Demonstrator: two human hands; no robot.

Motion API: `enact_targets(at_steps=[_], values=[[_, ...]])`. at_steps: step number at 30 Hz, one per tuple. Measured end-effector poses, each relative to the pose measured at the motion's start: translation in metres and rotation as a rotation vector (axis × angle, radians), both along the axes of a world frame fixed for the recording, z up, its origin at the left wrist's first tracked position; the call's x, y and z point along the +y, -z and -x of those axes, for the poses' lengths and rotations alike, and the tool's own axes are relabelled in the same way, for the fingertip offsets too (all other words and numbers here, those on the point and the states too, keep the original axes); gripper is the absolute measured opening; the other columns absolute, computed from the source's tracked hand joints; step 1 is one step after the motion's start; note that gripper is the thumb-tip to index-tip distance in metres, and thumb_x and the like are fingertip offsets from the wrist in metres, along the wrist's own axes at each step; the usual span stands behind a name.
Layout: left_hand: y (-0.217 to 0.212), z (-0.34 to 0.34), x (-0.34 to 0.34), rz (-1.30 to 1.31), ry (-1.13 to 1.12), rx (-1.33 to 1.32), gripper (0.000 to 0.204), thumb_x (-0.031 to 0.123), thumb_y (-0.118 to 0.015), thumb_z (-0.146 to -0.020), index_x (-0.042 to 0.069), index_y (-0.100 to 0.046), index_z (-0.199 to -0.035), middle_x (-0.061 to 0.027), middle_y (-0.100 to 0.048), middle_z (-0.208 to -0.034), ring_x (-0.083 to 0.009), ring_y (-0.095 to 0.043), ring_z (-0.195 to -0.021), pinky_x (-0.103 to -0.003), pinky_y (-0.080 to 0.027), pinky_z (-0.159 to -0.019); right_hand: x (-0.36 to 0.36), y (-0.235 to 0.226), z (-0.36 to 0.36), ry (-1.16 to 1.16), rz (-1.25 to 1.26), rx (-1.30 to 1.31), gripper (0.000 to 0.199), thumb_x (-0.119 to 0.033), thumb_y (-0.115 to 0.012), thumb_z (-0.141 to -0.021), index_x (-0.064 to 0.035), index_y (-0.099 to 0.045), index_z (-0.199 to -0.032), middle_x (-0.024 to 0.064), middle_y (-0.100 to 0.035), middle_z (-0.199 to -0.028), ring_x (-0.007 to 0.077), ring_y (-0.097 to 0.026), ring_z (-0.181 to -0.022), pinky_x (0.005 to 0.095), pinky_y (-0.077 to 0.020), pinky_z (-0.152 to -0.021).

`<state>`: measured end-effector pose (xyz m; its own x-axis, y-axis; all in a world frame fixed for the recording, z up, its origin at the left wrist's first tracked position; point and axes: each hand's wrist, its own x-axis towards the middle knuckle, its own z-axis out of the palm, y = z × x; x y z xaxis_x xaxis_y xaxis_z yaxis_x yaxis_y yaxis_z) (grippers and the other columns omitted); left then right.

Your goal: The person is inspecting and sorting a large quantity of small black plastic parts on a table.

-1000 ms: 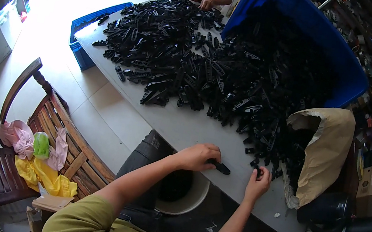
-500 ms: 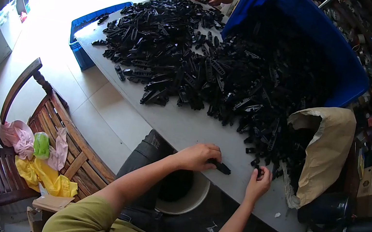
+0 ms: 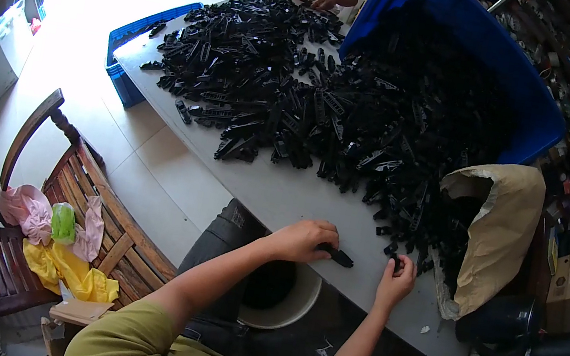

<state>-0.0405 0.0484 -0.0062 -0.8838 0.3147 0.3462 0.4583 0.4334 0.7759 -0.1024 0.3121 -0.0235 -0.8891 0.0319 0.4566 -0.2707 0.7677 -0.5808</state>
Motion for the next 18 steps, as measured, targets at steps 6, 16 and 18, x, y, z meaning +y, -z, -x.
enact_targets(at_steps=[6, 16, 18], values=[[0.0021, 0.001, -0.0003, -0.019, 0.012, 0.006, 0.021, 0.007, -0.07, -0.075, 0.003, -0.062, -0.094, -0.0118, -0.06, -0.098, -0.0316, -0.059, -0.096, -0.041, -0.049, -0.082, -0.0005, -0.0005, -0.0003, -0.009, 0.029, -0.002, 0.021, -0.009, -0.068, -0.081, -0.0033, -0.061, -0.1, 0.0082, -0.055, -0.09, 0.0232, -0.054, -0.071, 0.0349, -0.0451, -0.063], [0.0034, 0.0004, -0.0004, -0.005, 0.009, 0.0, 0.023, 0.008, -0.071, -0.076, 0.003, -0.061, -0.096, -0.0117, -0.06, -0.099, -0.0316, -0.058, -0.098, -0.041, -0.048, -0.084, -0.0019, -0.0013, -0.0007, -0.012, 0.02, 0.017, 0.021, -0.008, -0.067, -0.08, -0.0031, -0.062, -0.1, 0.0082, -0.056, -0.092, 0.0217, -0.054, -0.069, 0.0334, -0.045, -0.061], [0.0032, 0.0008, -0.0003, -0.008, 0.011, 0.008, 0.023, 0.008, -0.071, -0.076, 0.003, -0.061, -0.096, -0.0117, -0.06, -0.099, -0.0317, -0.058, -0.098, -0.041, -0.048, -0.084, -0.0011, -0.0005, -0.0003, -0.01, 0.019, 0.023, 0.021, -0.008, -0.067, -0.08, -0.0032, -0.062, -0.1, 0.0082, -0.057, -0.093, 0.0215, -0.054, -0.069, 0.0333, -0.045, -0.061]])
